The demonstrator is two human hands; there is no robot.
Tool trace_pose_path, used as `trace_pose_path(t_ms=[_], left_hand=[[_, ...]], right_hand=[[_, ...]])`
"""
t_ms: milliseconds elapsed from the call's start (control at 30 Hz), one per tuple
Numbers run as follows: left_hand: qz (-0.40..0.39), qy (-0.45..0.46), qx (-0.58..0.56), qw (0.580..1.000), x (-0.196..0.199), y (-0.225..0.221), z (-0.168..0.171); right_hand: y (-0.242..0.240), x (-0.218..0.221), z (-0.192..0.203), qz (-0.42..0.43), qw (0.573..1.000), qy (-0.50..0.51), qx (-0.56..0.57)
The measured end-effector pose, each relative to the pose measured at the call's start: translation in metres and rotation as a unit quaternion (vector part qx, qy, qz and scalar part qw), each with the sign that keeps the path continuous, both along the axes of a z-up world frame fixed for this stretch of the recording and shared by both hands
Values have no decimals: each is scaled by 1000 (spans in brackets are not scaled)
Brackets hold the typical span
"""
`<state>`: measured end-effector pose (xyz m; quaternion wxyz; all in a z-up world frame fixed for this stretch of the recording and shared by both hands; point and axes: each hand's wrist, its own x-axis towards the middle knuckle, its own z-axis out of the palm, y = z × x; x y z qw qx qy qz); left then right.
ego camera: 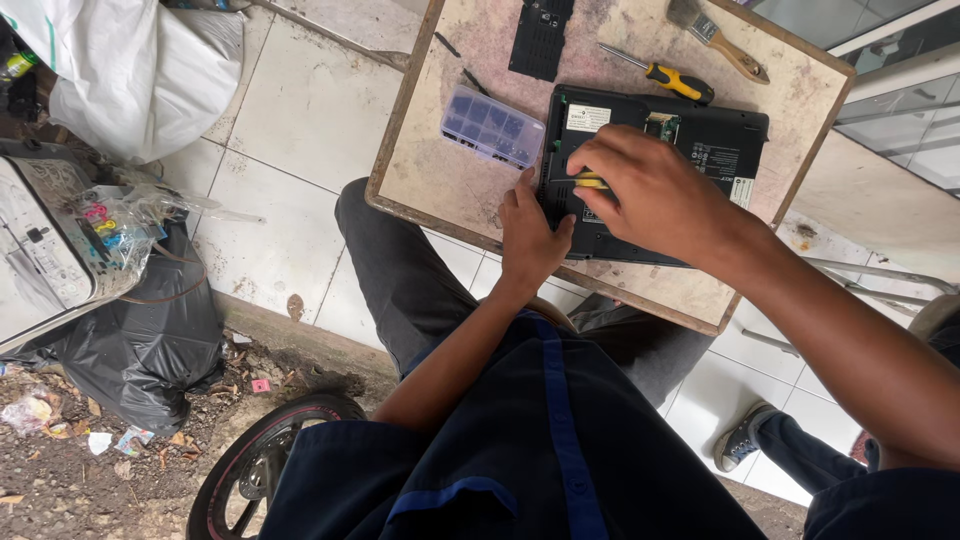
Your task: The person uses a screwdriver to remove multiple screws from the bottom cover of a laptop. They place the screws into a small plastic compartment box. Finally, they lift off the bottom cover to reveal the internal components.
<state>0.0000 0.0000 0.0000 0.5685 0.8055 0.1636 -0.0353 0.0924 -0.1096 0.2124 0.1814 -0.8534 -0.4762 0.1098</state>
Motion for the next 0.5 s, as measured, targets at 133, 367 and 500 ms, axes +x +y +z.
trace_pose_path(t_ms=[133, 367, 500], left_hand=[[7, -8, 11, 1000, -1, -2, 4], [7, -38, 13, 999, -2, -1, 13], [14, -23, -7, 1000, -3, 1, 25]], right_hand=[[-1, -3, -5, -44, 988, 112, 94], [-11, 4, -1, -50, 980, 154, 119], [-13, 8, 8, -52, 966, 241, 80]])
